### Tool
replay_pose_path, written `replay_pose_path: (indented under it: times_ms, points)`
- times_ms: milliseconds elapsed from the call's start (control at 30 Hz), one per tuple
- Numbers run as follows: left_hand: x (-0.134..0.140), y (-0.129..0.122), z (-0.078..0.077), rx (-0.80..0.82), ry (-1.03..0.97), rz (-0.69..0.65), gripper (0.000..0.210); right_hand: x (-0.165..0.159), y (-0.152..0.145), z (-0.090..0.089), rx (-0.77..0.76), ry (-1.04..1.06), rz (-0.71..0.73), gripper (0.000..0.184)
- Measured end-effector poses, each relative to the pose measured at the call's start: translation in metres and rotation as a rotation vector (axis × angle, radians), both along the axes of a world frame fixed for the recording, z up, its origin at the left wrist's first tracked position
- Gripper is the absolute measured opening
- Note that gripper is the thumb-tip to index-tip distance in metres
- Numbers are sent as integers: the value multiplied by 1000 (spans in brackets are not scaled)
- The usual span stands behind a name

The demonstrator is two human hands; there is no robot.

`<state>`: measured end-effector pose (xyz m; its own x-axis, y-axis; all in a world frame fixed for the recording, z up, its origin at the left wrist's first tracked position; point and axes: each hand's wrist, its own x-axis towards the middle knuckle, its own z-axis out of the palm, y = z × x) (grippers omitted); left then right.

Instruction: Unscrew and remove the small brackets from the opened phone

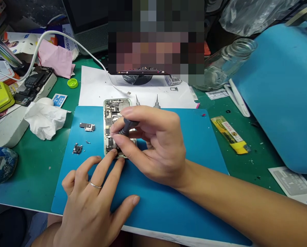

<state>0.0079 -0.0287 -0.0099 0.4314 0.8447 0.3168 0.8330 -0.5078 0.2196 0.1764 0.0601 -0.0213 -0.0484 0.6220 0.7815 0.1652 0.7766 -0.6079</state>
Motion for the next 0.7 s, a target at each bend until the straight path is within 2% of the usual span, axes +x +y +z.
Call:
replay_pose_path:
  times_ms: [133, 700]
  points:
    - [0, 0, 0, -4, 0, 4, 49, -2, -2, -3, -29, 47, -4, 67]
    - [0, -1, 1, -10, -28, -2, 47, -2, -4, -4, -52, 52, -41, 65]
